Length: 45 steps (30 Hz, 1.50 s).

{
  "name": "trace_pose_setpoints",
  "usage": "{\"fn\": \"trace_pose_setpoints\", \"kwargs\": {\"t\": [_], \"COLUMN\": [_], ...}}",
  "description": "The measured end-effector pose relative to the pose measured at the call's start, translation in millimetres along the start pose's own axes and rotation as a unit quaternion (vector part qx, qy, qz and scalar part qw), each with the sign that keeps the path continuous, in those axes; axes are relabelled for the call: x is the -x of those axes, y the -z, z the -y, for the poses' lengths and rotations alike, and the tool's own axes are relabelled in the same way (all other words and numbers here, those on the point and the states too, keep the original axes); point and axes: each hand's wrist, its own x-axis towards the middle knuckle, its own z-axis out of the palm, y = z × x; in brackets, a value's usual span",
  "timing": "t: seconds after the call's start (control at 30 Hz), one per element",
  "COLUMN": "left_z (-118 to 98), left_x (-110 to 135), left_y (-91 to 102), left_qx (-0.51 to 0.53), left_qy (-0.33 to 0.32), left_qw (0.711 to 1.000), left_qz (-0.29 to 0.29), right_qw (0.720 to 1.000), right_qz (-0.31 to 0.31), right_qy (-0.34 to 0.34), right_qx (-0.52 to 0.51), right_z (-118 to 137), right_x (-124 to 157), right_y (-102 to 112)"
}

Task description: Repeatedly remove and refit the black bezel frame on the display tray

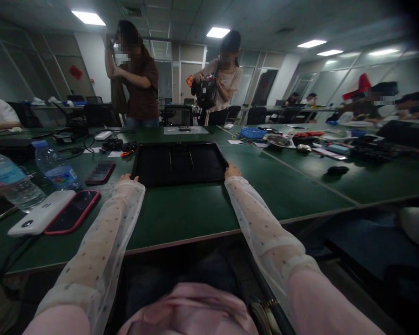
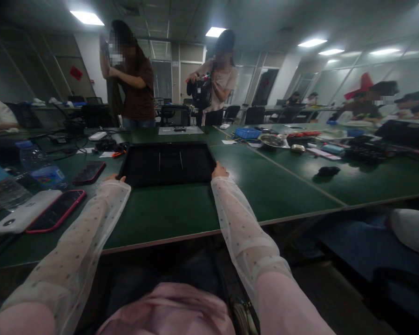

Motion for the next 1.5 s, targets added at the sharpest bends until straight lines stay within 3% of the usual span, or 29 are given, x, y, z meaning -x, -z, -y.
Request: {"fn": "trace_pose_setpoints", "kwargs": {"t": [0.17, 0.33, 0.43, 0.5, 0.57, 1.0, 1.23, 1.5], "left_z": [-14.8, -58.8, -80.6, -86.1, -85.5, -78.0, -72.6, -76.2], "left_x": [-20.8, -19.5, -12.0, -9.4, -9.6, -23.2, -33.2, -36.9], "left_y": [-13.0, -53.1, -84.4, -100.4, -109.8, -117.7, -126.3, -121.1], "left_qx": [-0.042, -0.035, -0.053, -0.063, -0.065, -0.085, -0.107, -0.145], "left_qy": [-0.017, -0.075, -0.131, -0.141, -0.144, -0.146, -0.144, -0.127], "left_qw": [0.999, 0.996, 0.989, 0.986, 0.985, 0.98, 0.979, 0.972], "left_qz": [-0.013, -0.016, 0.037, 0.065, 0.075, 0.102, 0.102, 0.138], "right_qw": [0.992, 0.984, 0.984, 0.98, 0.976, 0.97, 0.957, 0.952], "right_qz": [-0.1, -0.143, -0.069, 0.0, 0.032, 0.029, 0.107, 0.155], "right_qy": [0.067, 0.101, 0.154, 0.187, 0.197, 0.209, 0.215, 0.151], "right_qx": [0.032, 0.025, 0.048, 0.073, 0.092, 0.119, 0.162, 0.216], "right_z": [11.7, 54.0, 84.8, 97.6, 102.1, 100.7, 107.3, 128.6], "right_x": [14.9, 48.6, 72.8, 82.8, 85.6, 73.6, 60.6, 55.4], "right_y": [6.3, -5.5, -27.0, -38.9, -45.3, -42.8, -39.4, -44.2]}}
